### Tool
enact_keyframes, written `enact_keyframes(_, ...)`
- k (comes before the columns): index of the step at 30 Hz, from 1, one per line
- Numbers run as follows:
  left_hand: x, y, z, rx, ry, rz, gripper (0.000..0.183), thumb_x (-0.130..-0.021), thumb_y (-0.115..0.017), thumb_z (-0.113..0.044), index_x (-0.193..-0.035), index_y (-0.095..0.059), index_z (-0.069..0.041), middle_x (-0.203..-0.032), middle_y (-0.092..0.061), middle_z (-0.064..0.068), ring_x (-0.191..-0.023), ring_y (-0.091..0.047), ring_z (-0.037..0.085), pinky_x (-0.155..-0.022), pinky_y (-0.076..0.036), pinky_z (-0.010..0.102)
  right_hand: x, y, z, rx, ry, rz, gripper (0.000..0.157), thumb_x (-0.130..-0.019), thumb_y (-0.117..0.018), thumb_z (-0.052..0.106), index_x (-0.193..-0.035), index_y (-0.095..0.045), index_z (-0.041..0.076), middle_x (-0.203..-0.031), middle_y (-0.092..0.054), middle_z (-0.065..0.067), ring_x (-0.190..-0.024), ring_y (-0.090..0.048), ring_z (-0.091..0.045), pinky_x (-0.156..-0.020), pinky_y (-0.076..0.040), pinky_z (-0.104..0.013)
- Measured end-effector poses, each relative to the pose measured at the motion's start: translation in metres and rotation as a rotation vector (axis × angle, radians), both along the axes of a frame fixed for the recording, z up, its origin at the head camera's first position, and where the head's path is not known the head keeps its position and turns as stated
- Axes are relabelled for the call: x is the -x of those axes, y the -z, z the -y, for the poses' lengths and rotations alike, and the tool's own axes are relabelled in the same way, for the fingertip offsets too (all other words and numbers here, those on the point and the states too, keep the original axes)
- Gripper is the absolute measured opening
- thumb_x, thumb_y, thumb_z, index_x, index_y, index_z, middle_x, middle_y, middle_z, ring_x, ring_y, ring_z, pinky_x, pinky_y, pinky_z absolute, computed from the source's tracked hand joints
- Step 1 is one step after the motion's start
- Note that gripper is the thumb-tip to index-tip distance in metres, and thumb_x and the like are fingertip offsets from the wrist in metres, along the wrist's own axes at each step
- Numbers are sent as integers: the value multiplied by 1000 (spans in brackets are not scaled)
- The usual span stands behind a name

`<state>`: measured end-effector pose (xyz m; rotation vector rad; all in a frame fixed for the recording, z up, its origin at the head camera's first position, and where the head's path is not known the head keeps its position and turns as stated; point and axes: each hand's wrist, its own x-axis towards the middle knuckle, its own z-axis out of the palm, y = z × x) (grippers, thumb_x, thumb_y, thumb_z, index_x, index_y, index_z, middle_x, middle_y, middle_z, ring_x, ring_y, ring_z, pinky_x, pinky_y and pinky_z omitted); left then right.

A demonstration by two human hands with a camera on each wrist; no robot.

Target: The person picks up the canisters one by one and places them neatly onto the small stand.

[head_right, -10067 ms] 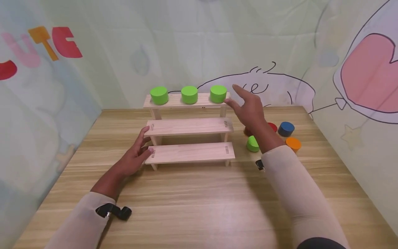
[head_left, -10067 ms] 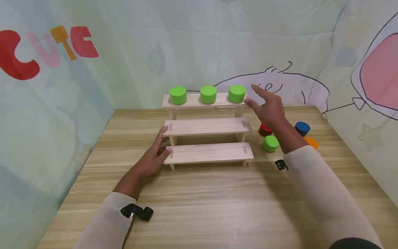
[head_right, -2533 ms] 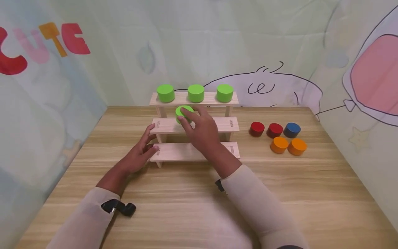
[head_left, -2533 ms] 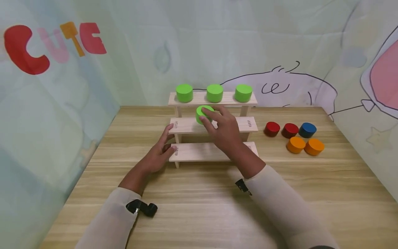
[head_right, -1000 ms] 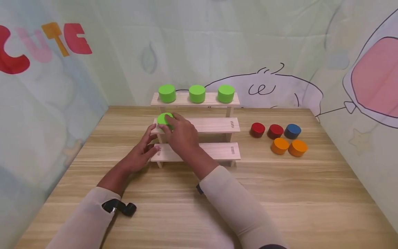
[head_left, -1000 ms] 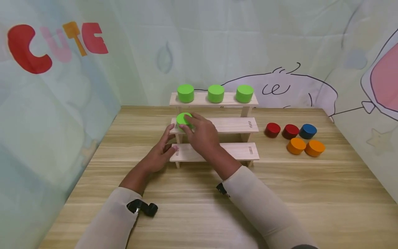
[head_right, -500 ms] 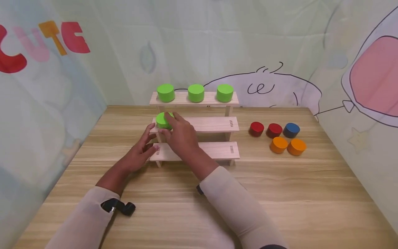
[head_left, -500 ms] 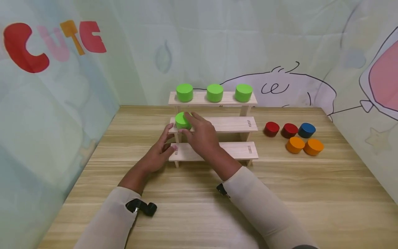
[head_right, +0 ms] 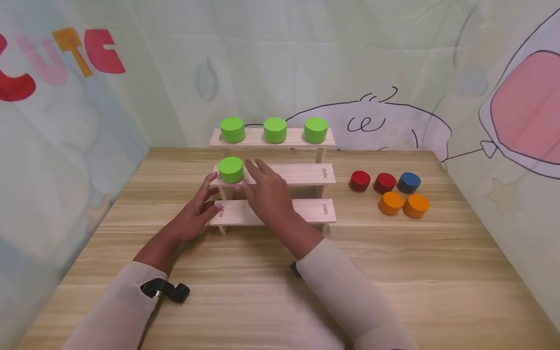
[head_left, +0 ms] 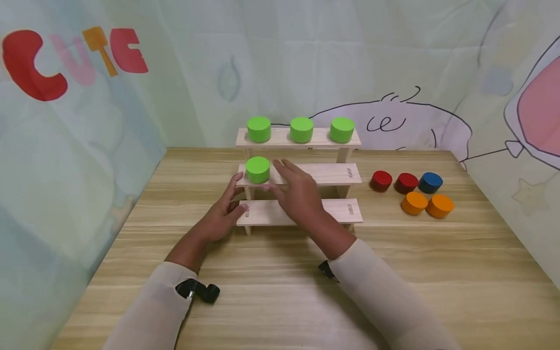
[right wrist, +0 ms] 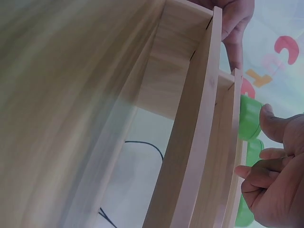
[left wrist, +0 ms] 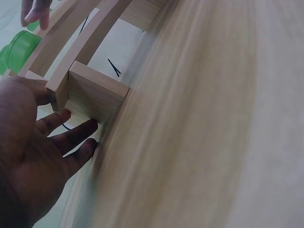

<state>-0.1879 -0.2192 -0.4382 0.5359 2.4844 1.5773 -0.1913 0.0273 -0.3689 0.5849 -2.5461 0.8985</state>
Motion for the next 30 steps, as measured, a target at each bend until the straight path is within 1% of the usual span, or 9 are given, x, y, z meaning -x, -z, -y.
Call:
enact_keyframes(5,2,0,-1,0,1,0,80,-117,-49,-16,-174,-1,-45,-178,-23,28,-156,-43,57,-122,-43,68,-4,3,-15,10,4,-22,68,-94,-86,32,-154,-63,9,-156,-63,-21,-139,-67,-41,-113,-57,-55)
enact_keyframes(10,2,2,-1,-7,1,10,80,-117,-49,-16,-174,-1,-45,-178,-24,28,-156,-42,57,-121,-43,68,-10,3,-30,-27,4,-44,69,-93,-86,34,-153,-63,9,-155,-63,-22,-137,-67,-44,-108,-60,-56)
enact_keyframes(16,1,1,0,5,-8,-5,79,-116,-49,-15,-175,-1,-39,-177,-25,30,-155,-43,58,-122,-42,70,-18,0,-55,-64,20,-83,69,-93,-87,34,-153,-64,10,-155,-64,-21,-133,-70,-44,-104,-61,-58)
enact_keyframes(18,0,0,0,4,-8,-10,79,-116,-49,-15,-175,-1,-38,-176,-25,31,-155,-43,58,-122,-42,70,-21,-1,-65,-67,29,-78,69,-93,-87,34,-154,-64,11,-156,-63,-20,-125,-74,-44,-101,-63,-58)
enact_keyframes(19,0,0,1,4,-8,-7,79,-116,-49,-16,-175,-1,-39,-177,-25,30,-155,-42,58,-122,-41,70,-22,-1,-70,-65,30,-74,69,-93,-88,33,-154,-64,11,-156,-63,-19,-118,-77,-43,-99,-63,-58)
enact_keyframes(21,1,-1,0,6,-7,-4,80,-116,-49,-17,-175,0,-40,-177,-25,29,-156,-42,57,-123,-41,70,-25,0,-80,-76,38,-68,70,-93,-88,33,-154,-64,11,-157,-63,-19,-116,-78,-45,-98,-63,-58)
enact_keyframes(23,1,-1,0,8,-7,-1,81,-116,-50,-18,-175,0,-42,-177,-25,28,-155,-43,56,-123,-41,69,-27,1,-89,-92,49,-60,71,-92,-89,33,-154,-63,11,-158,-62,-19,-117,-77,-46,-97,-63,-58)
enact_keyframes(26,1,0,0,6,-8,-1,81,-116,-50,-18,-175,0,-43,-177,-26,27,-155,-44,56,-123,-42,69,-30,1,-102,-112,71,-49,72,-92,-89,33,-156,-62,12,-159,-61,-18,-134,-68,-47,-93,-64,-58)
enact_keyframes(30,2,1,0,5,-4,-13,81,-116,-50,-17,-175,-1,-40,-177,-25,29,-156,-43,56,-123,-41,69,-32,-3,-120,-102,91,-65,74,-91,-89,31,-157,-60,12,-159,-61,-19,-136,-68,-46,-89,-66,-56)
